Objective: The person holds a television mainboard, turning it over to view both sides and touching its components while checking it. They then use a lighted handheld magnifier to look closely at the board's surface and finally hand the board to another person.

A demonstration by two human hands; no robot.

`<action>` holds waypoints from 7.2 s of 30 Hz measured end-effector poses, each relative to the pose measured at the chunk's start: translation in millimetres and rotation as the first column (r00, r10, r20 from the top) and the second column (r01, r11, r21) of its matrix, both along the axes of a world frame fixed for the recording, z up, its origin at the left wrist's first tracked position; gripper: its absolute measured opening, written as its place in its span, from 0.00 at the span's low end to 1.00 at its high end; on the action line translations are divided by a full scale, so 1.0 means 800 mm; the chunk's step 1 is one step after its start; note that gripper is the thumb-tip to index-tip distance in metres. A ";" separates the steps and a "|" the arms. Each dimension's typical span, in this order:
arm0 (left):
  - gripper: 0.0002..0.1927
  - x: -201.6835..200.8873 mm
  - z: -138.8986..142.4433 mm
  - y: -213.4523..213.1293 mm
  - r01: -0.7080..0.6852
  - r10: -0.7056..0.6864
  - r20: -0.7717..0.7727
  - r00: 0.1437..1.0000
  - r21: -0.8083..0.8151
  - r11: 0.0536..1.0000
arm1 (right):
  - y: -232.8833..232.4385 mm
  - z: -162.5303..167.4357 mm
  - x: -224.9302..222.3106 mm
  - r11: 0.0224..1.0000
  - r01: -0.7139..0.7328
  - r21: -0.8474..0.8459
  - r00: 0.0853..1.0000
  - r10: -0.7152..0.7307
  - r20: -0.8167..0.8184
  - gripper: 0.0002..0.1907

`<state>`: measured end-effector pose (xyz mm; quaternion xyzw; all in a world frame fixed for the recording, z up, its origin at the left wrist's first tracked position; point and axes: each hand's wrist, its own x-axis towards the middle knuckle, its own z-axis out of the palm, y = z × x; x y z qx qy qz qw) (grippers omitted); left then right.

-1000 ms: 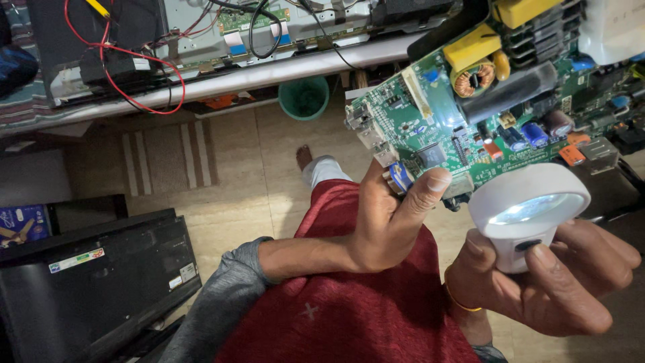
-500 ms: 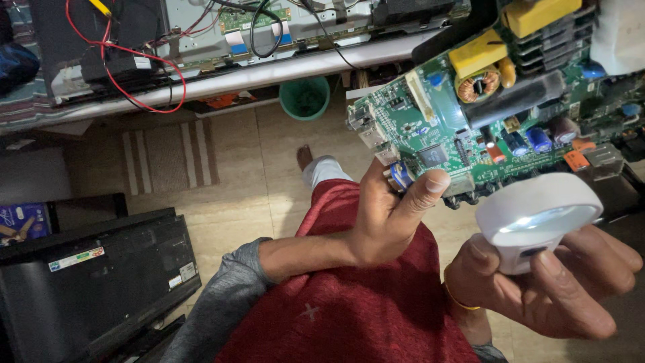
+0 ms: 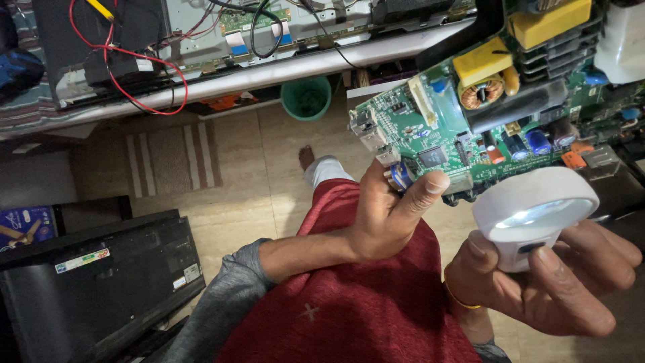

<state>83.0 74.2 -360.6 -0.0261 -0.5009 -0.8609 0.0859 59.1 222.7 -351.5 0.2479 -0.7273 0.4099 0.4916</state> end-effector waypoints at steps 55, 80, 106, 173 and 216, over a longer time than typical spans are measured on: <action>0.19 -0.040 0.011 0.011 0.020 -0.019 0.016 1.000 -0.084 0.996 | 0.015 0.008 -0.033 1.000 0.011 0.021 0.999 -0.012 0.038 0.19; 0.20 -0.047 0.020 0.009 0.003 -0.001 0.045 0.999 -0.060 0.998 | 0.011 0.011 -0.034 1.000 0.021 0.018 0.998 -0.022 0.060 0.19; 0.18 -0.044 0.010 0.002 -0.043 0.048 0.022 0.999 -0.180 0.983 | -0.010 -0.002 -0.024 0.999 0.001 -0.044 0.984 0.006 0.177 0.21; 0.24 -0.049 0.029 0.006 -0.001 0.006 0.050 0.999 -0.093 0.996 | -0.022 0.007 -0.023 0.994 -0.004 -0.105 0.953 0.035 0.300 0.22; 0.18 -0.057 0.010 0.005 -0.068 0.072 0.091 0.993 -0.048 0.997 | -0.029 -0.014 -0.031 0.988 -0.075 -0.134 0.951 0.111 0.287 0.24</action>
